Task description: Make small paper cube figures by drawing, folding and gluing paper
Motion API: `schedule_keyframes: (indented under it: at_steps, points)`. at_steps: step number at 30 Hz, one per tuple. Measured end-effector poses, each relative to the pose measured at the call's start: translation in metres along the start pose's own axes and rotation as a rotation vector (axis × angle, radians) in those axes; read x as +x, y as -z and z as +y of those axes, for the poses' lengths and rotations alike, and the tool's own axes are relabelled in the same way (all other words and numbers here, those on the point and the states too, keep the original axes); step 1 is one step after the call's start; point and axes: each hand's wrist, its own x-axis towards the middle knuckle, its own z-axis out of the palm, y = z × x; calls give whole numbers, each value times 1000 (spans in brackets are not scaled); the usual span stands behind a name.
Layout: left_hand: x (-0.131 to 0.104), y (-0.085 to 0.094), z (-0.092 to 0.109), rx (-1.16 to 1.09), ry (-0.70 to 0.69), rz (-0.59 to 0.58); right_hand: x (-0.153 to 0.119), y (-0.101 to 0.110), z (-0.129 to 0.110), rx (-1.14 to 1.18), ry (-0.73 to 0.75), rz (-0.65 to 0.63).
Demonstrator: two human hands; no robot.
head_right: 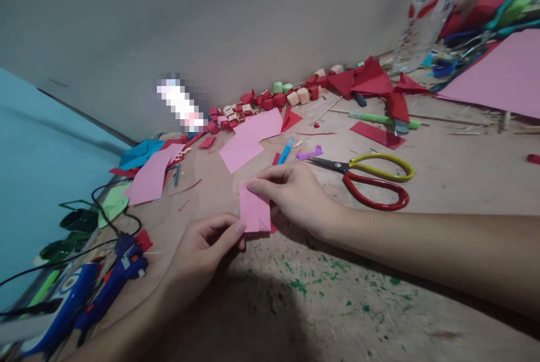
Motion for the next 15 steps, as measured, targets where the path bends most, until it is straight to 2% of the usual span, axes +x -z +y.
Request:
schedule_keyframes:
  at_steps: [4,11,15]
  points:
    - [0,0,-3,-13,-22,-4,4,3,2,34,-28,3]
    - [2,3,-13,-64,-94,8,-1,-1,0,239,-66,-35]
    - [3,2,-11,-98,-73,-2,-1,0,1,186,-58,-59]
